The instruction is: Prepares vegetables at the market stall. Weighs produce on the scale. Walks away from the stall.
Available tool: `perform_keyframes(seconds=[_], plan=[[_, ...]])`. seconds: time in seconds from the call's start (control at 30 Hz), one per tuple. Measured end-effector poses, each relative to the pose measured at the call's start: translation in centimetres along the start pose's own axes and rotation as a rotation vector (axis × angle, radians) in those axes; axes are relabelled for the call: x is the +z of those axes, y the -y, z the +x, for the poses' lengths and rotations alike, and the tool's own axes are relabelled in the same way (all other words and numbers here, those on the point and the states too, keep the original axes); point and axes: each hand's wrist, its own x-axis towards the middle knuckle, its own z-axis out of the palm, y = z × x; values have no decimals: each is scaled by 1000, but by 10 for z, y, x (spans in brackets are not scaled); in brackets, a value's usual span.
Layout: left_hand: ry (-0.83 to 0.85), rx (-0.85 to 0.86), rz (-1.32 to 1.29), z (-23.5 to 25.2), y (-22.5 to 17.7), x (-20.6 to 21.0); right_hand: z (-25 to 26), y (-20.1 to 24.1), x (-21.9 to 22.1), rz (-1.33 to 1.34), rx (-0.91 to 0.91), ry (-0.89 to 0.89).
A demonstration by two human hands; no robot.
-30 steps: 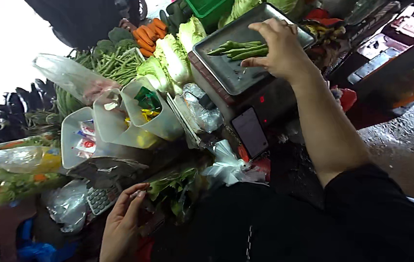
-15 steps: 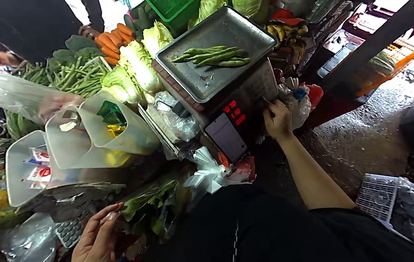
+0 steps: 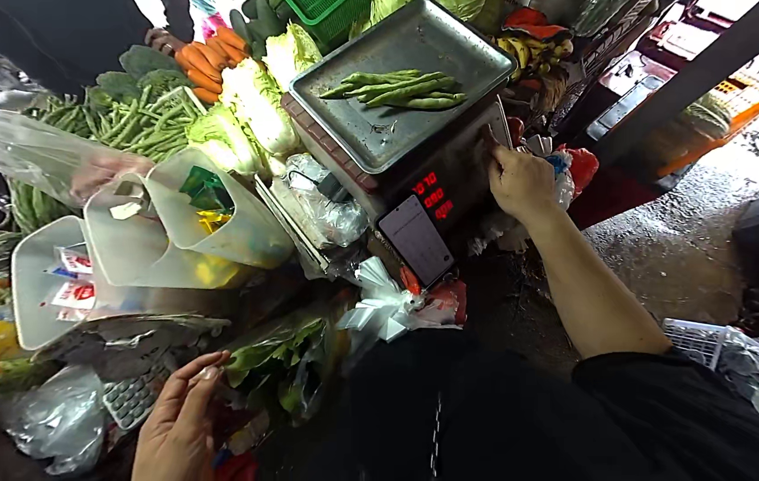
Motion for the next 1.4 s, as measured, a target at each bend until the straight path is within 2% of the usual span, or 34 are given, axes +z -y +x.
perform_keyframes(seconds=[0.1, 0.3, 0.47, 0.6, 1.13, 1.2, 1.3, 1.33, 1.4], plan=[[9, 5, -5, 1, -3, 1, -6, -1, -6, -29, -47, 72], [17, 24, -27, -2, -1, -1, -87, 10, 24, 324, -328, -220], [5, 7, -22, -7, -1, -2, -144, 5, 75, 466, -461, -262], [16, 11, -29, -9, 0, -4, -152, 4, 82, 468, -511, -279], [12, 7, -53, -14, 3, -3, -134, 26, 72, 439, -551, -254], [10, 3, -54, -14, 1, -2, -116, 34, 48, 470, -528, -305], [19, 2, -59, -14, 1, -3, -59, 51, -5, 394, -520, -464], [25, -2, -67, -14, 1, -3, -35, 59, -23, 328, -512, -467], [24, -7, -71, -14, 0, -3, 15, 77, -56, 201, -483, -317]])
